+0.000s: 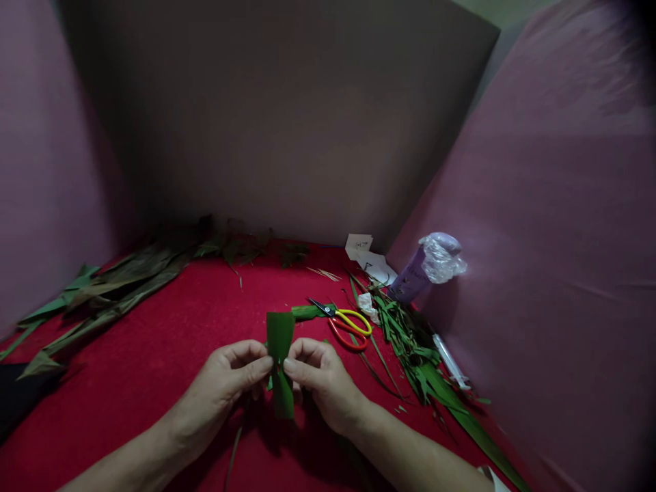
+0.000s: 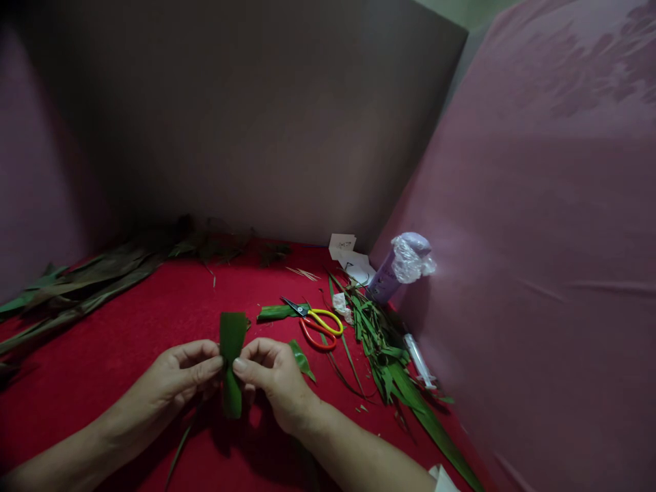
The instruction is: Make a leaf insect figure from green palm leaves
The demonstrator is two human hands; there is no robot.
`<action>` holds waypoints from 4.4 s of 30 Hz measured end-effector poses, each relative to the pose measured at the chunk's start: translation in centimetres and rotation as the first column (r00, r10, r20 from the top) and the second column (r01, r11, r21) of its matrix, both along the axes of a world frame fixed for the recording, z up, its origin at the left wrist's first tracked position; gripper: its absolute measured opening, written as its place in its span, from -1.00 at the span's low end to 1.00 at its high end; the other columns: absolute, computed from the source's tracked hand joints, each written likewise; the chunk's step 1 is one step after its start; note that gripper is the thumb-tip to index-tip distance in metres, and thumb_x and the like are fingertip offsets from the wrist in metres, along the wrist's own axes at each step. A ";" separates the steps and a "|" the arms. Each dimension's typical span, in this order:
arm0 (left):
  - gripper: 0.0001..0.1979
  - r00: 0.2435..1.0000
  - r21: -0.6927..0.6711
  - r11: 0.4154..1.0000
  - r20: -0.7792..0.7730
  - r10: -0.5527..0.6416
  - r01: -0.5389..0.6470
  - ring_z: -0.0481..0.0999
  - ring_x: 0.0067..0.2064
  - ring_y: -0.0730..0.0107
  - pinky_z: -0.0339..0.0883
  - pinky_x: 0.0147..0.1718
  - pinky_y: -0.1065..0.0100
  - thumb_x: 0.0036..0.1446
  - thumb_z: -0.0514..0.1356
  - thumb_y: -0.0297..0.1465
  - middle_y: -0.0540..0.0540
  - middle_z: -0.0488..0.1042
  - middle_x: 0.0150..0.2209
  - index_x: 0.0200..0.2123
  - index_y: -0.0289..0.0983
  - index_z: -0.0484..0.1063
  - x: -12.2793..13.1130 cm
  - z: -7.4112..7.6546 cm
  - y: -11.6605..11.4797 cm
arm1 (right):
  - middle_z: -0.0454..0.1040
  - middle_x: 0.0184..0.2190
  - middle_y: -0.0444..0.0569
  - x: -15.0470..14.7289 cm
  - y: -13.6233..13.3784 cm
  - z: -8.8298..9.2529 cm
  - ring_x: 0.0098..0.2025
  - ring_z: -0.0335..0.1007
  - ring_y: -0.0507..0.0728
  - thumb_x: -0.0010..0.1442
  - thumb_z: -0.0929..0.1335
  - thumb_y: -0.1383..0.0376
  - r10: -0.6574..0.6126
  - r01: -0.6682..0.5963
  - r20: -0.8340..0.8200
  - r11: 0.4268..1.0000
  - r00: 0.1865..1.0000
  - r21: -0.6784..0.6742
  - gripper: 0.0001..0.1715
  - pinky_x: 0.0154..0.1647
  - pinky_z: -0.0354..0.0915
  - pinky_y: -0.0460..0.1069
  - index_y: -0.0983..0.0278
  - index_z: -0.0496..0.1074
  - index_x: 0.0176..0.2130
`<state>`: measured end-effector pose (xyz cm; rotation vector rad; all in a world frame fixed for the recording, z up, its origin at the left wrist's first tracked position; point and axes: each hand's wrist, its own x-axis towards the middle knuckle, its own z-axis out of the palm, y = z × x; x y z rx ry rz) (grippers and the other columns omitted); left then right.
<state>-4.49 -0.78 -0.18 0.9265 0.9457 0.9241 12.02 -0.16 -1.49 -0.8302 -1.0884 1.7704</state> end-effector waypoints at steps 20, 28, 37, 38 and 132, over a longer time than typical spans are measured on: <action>-0.87 0.997 0.052 0.998 -0.066 0.033 -0.030 0.31 -0.56 0.50 0.18 -0.56 0.46 -0.03 0.26 -0.35 0.01 0.39 -0.56 -0.45 -0.31 0.44 0.1 -0.5 0.2 | 0.24 -0.60 -0.21 -0.3 -0.6 0.2 -0.55 0.09 -0.04 0.10 0.32 0.25 -0.346 0.167 0.397 0.892 0.850 0.420 -0.78 -0.51 0.11 -0.13 0.29 0.29 -0.52; -0.85 0.991 0.094 0.990 -0.075 0.109 -0.102 0.28 -0.60 0.52 0.18 -0.60 0.47 -0.04 0.27 -0.33 0.06 0.36 -0.62 -0.50 -0.29 0.43 0.3 -0.7 0.3 | 0.34 -0.51 -0.18 -0.5 -1.0 -0.2 -0.52 0.18 -0.03 0.08 0.35 0.19 -0.275 0.134 0.369 0.921 0.888 0.365 -0.81 -0.50 0.13 -0.13 0.28 0.33 -0.38; -0.87 0.995 0.073 0.994 -0.046 0.090 -0.087 0.27 -0.56 0.54 0.16 -0.58 0.49 -0.03 0.27 -0.36 0.03 0.39 -0.54 -0.39 -0.30 0.47 0.2 -0.6 0.0 | 0.31 -0.55 -0.18 -0.7 -0.8 -0.2 -0.54 0.17 -0.04 0.08 0.34 0.24 -0.261 0.170 0.296 0.939 0.919 0.299 -0.82 -0.53 0.13 -0.13 0.29 0.28 -0.43; -0.87 0.995 0.074 0.994 -0.044 0.089 -0.085 0.27 -0.56 0.54 0.17 -0.58 0.49 -0.03 0.27 -0.36 0.03 0.38 -0.54 -0.40 -0.30 0.47 0.2 -0.6 0.0 | 0.30 -0.55 -0.19 -0.7 -0.8 -0.2 -0.54 0.16 -0.04 0.08 0.34 0.24 -0.264 0.171 0.307 0.939 0.914 0.298 -0.82 -0.53 0.13 -0.14 0.29 0.28 -0.44; -0.82 0.993 0.061 0.993 -0.063 0.101 -0.097 0.30 -0.63 0.54 0.20 -0.67 0.51 -0.04 0.26 -0.29 0.06 0.36 -0.62 -0.50 -0.30 0.43 0.3 -1.1 0.5 | 0.24 -0.67 -0.24 -0.6 0.1 -0.5 -0.66 0.04 -0.09 -0.05 0.41 0.11 -0.177 0.141 0.207 0.974 0.962 0.178 -0.68 -0.68 -0.01 -0.17 0.30 0.32 -0.51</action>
